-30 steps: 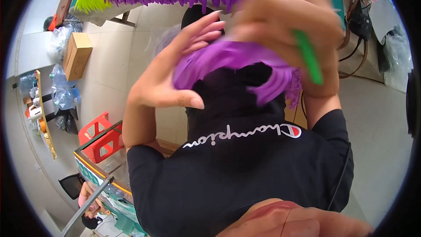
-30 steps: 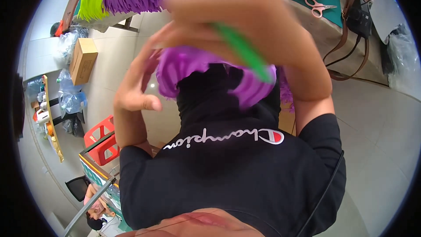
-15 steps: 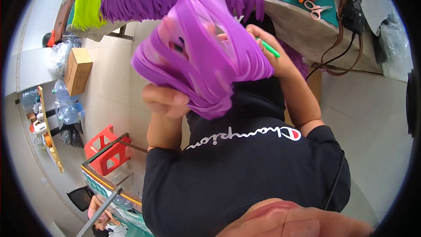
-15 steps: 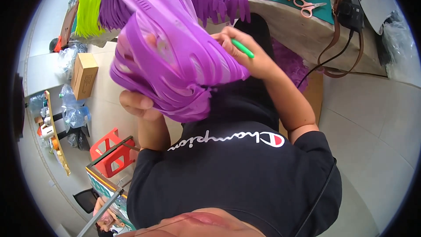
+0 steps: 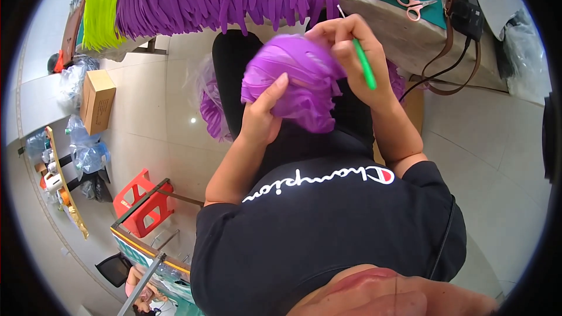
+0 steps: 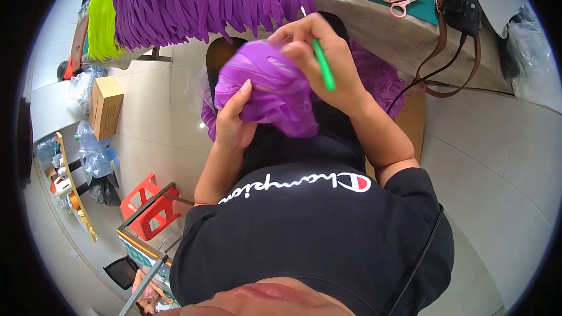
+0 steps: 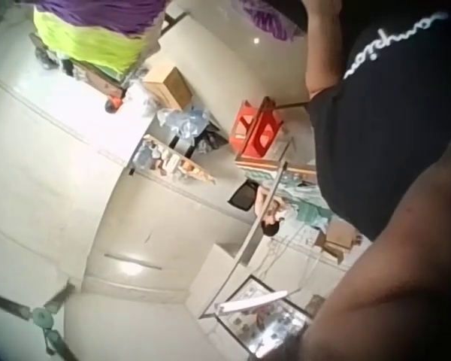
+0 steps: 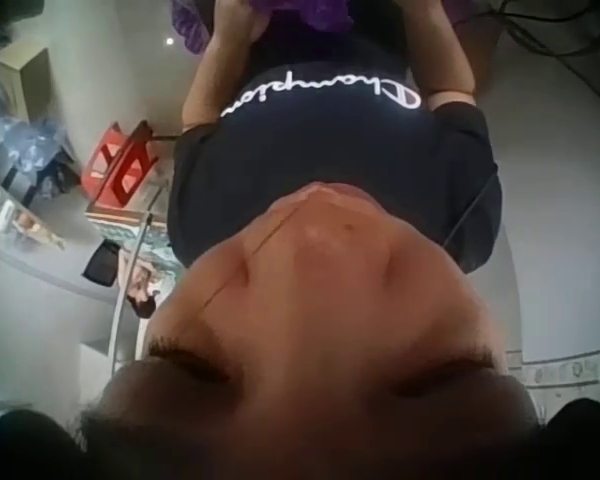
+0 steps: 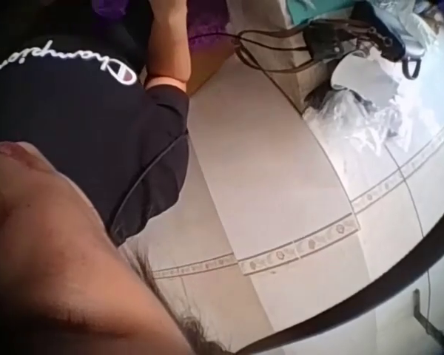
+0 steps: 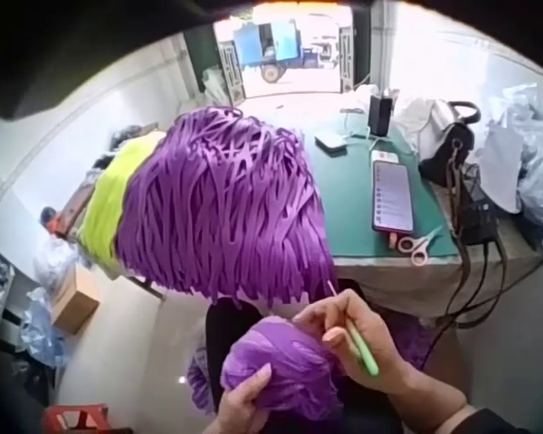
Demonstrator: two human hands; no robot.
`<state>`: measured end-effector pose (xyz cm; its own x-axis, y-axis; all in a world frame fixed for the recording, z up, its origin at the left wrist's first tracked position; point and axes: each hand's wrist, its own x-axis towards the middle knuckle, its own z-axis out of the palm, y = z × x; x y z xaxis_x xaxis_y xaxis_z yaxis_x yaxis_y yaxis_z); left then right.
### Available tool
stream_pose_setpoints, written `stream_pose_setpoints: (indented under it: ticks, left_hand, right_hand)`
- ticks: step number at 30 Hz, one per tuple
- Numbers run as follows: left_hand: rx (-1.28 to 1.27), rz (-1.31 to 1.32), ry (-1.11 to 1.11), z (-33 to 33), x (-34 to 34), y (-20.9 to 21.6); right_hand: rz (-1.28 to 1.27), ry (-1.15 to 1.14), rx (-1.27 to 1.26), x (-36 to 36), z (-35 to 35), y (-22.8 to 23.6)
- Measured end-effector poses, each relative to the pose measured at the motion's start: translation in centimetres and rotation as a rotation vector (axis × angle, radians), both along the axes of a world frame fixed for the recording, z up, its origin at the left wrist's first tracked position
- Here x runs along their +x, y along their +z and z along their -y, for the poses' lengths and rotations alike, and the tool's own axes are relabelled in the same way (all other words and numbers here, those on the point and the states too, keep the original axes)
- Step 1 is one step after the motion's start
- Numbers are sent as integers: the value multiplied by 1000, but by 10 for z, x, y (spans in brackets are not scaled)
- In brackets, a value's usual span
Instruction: Assembling and trimming purple fabric strips using a crochet hook and scissors to create flower-shaped decorations.
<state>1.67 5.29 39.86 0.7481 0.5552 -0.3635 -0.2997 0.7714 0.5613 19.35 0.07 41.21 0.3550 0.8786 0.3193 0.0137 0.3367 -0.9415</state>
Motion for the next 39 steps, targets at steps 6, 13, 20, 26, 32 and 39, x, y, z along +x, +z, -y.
stream_pose_setpoints:
  ticks: [6, 13, 20, 26, 32, 39]
  left_hand:
    - [-249, 57, 41, -9, -6, -8]
    - [12, -106, -12, -3, 4, -10]
    - [133, -160, 175, -7, 12, 2]
    - [75, -121, 150, -10, 10, -7]
    - [82, -129, 184, -11, 13, -7]
    - [78, -142, 175, -13, 12, -11]
  right_hand:
    - [-137, 99, -10, 6, 18, -8]
    - [-176, 99, -1, -12, 18, -29]
    - [-130, 13, -1, -14, 7, -31]
    - [-142, -4, -15, -16, 3, -31]
    - [-156, -15, -21, -17, 2, -33]
    - [-177, -15, -19, -16, 0, -32]
